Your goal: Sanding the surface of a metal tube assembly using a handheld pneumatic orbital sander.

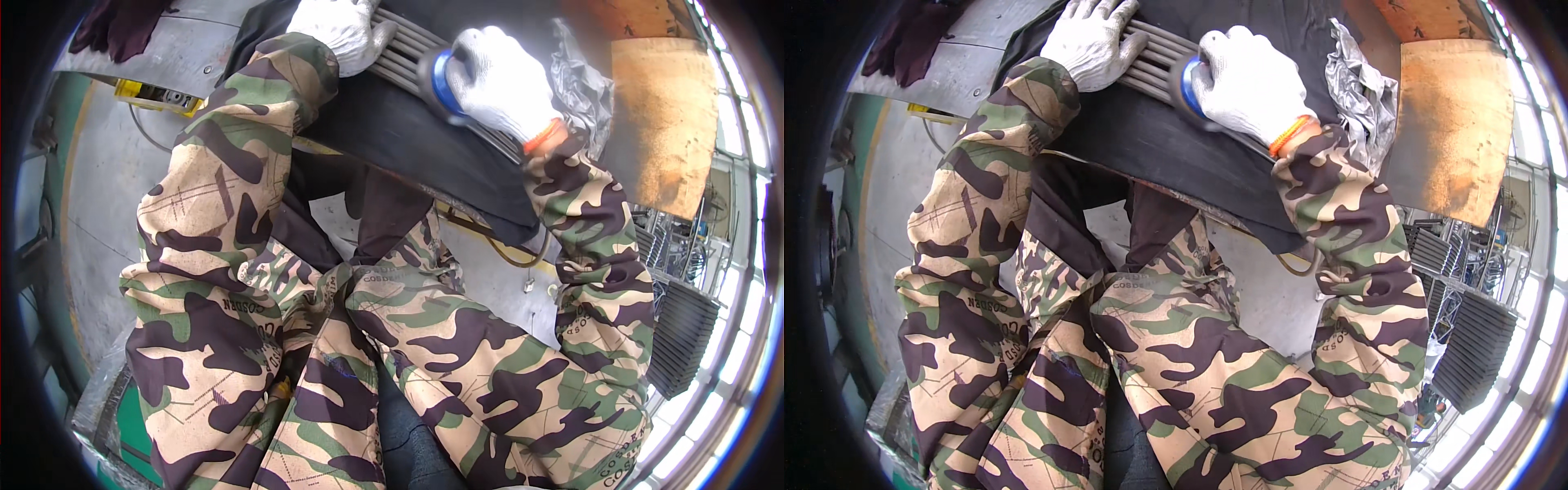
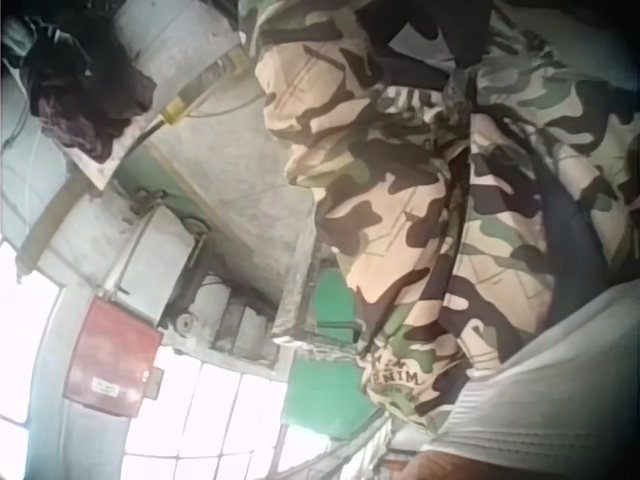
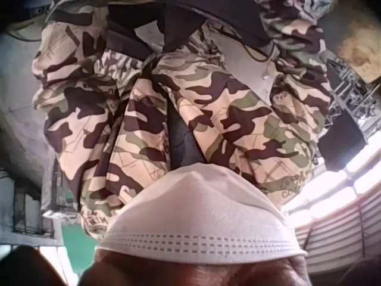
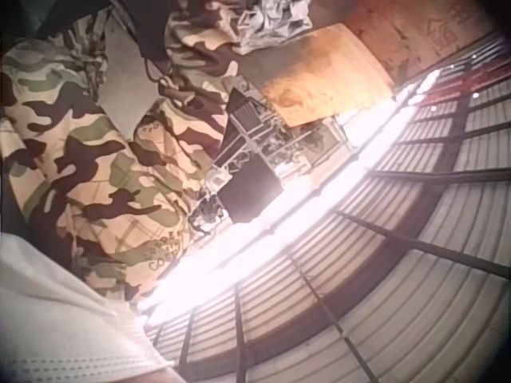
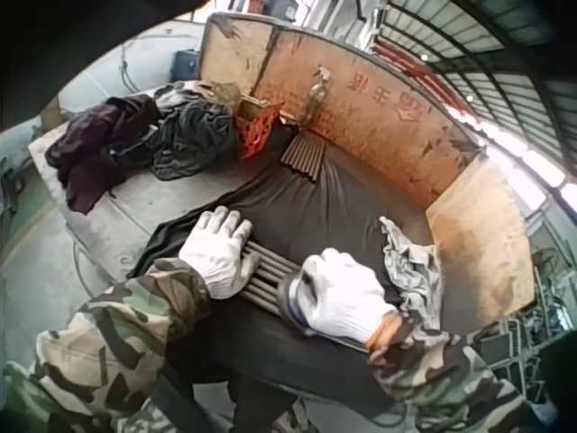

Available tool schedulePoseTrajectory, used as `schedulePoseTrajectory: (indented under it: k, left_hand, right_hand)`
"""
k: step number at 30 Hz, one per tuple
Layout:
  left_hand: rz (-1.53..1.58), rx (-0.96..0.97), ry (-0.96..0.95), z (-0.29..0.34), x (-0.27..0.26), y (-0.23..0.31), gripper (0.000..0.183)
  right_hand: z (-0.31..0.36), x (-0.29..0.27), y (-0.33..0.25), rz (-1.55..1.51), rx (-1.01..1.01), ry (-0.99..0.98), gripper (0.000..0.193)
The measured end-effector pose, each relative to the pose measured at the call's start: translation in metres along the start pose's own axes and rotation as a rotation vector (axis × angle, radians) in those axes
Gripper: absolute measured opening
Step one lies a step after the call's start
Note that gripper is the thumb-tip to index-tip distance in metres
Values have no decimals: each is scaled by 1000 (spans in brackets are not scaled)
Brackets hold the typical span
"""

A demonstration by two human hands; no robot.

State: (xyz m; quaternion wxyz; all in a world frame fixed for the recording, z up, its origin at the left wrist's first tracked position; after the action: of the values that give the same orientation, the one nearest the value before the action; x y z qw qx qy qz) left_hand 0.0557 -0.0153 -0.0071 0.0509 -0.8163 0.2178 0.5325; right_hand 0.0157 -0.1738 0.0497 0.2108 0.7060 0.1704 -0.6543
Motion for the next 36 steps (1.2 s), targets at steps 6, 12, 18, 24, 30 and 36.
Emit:
schedulePoseTrajectory:
  k: [6,12,18,24,30,36]
  left_hand:
    - [6,10,-30,3,-2,4,62]
    - [-72,22,-26,-5,-5,5,60]
    - [-90,61,-36,-8,-4,6,56]
    - [-64,107,-72,12,-4,-8,52]
    - [-88,223,-59,-4,-3,-9,47]
    - [-105,154,-196,0,3,-11,54]
  right_hand:
    - [-6,14,69,59,207,-34,34]
    - [18,6,62,25,164,-89,32]
    - [33,-22,43,-1,54,84,20]
    - [26,-19,66,50,82,178,22]
    - [36,-34,51,11,28,149,21]
    - [49,-39,44,-28,23,118,20]
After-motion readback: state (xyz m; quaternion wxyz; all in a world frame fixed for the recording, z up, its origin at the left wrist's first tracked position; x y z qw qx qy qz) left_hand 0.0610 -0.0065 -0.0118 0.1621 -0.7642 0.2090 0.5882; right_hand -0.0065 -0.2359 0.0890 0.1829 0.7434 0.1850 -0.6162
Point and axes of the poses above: each hand's wrist, its own z-axis away from the middle knuckle, its own x-axis out of the palm, y = z × x, the point moved 10 cm from there along -z, towards the middle knuckle, and after that the axes turned 4 degrees about -y, right-handed, at the moved point
